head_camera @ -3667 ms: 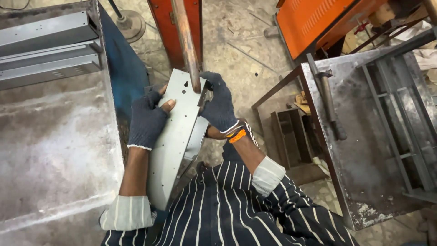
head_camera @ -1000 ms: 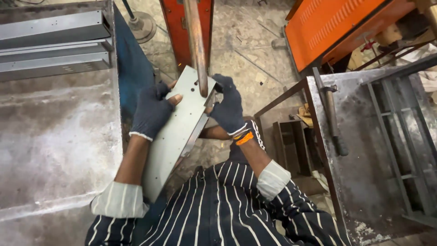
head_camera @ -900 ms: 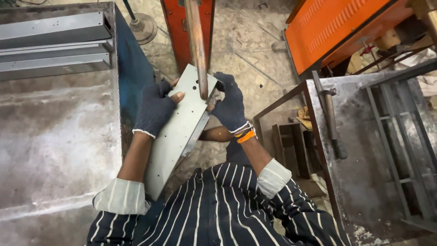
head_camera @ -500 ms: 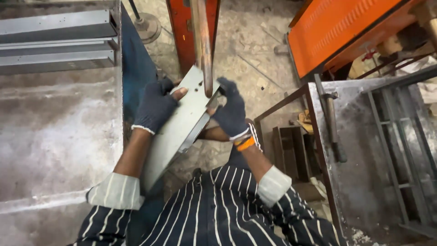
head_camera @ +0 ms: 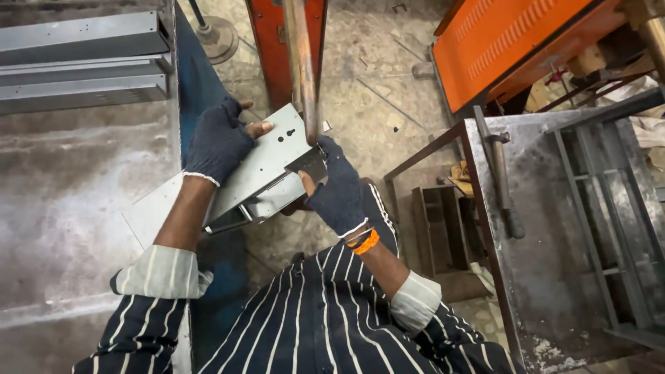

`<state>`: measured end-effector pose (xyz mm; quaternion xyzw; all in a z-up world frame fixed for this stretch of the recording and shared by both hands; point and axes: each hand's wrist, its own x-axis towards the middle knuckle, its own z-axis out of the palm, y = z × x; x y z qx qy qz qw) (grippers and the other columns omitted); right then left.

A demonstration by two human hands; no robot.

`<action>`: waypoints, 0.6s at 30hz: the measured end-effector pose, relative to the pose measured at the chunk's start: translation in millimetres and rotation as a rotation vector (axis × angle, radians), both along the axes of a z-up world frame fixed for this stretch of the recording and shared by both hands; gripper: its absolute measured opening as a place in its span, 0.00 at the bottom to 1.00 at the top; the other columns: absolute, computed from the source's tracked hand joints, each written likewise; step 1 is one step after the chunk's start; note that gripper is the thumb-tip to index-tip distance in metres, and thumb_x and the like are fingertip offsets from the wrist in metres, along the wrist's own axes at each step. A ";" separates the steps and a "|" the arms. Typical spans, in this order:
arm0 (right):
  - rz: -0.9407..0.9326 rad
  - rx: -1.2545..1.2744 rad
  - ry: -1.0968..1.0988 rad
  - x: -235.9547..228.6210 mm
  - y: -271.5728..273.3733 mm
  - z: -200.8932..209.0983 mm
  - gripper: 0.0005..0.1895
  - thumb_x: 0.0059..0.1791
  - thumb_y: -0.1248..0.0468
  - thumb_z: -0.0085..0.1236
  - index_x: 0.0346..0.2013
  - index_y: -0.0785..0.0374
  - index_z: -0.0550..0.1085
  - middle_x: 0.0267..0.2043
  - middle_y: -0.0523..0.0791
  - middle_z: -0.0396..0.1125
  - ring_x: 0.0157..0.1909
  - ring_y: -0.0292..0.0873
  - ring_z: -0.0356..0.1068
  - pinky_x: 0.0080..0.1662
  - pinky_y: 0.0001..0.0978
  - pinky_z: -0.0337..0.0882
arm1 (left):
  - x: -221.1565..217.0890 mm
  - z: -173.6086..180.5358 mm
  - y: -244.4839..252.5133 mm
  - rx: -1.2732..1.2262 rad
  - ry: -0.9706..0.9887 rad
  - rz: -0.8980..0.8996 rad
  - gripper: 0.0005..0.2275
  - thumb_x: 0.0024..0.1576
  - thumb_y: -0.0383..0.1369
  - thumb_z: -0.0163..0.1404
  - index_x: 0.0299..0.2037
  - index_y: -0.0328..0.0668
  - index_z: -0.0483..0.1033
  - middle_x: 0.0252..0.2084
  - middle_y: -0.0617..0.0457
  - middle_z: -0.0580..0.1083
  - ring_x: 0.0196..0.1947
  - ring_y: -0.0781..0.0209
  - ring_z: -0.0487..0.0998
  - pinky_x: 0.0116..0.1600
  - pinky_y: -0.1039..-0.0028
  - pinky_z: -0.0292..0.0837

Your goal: The person assembles a metal frame by inserting a metal sheet into a frame structure and securing it with a hammer. They repeat this process with another metal sheet, ensuring the components are properly aligned and fastened.

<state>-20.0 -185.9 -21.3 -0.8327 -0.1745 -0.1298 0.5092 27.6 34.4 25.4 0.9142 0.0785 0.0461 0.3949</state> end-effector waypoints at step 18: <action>-0.017 -0.076 -0.128 -14.9 -25.8 -2.3 0.22 0.44 0.74 0.57 0.53 0.63 0.70 0.57 0.56 0.71 0.55 0.54 0.75 0.55 0.39 0.75 | -38.0 -4.9 -20.3 -0.261 -0.105 0.048 0.13 0.55 0.37 0.61 0.37 0.31 0.82 0.25 0.52 0.77 0.25 0.68 0.77 0.33 0.73 0.71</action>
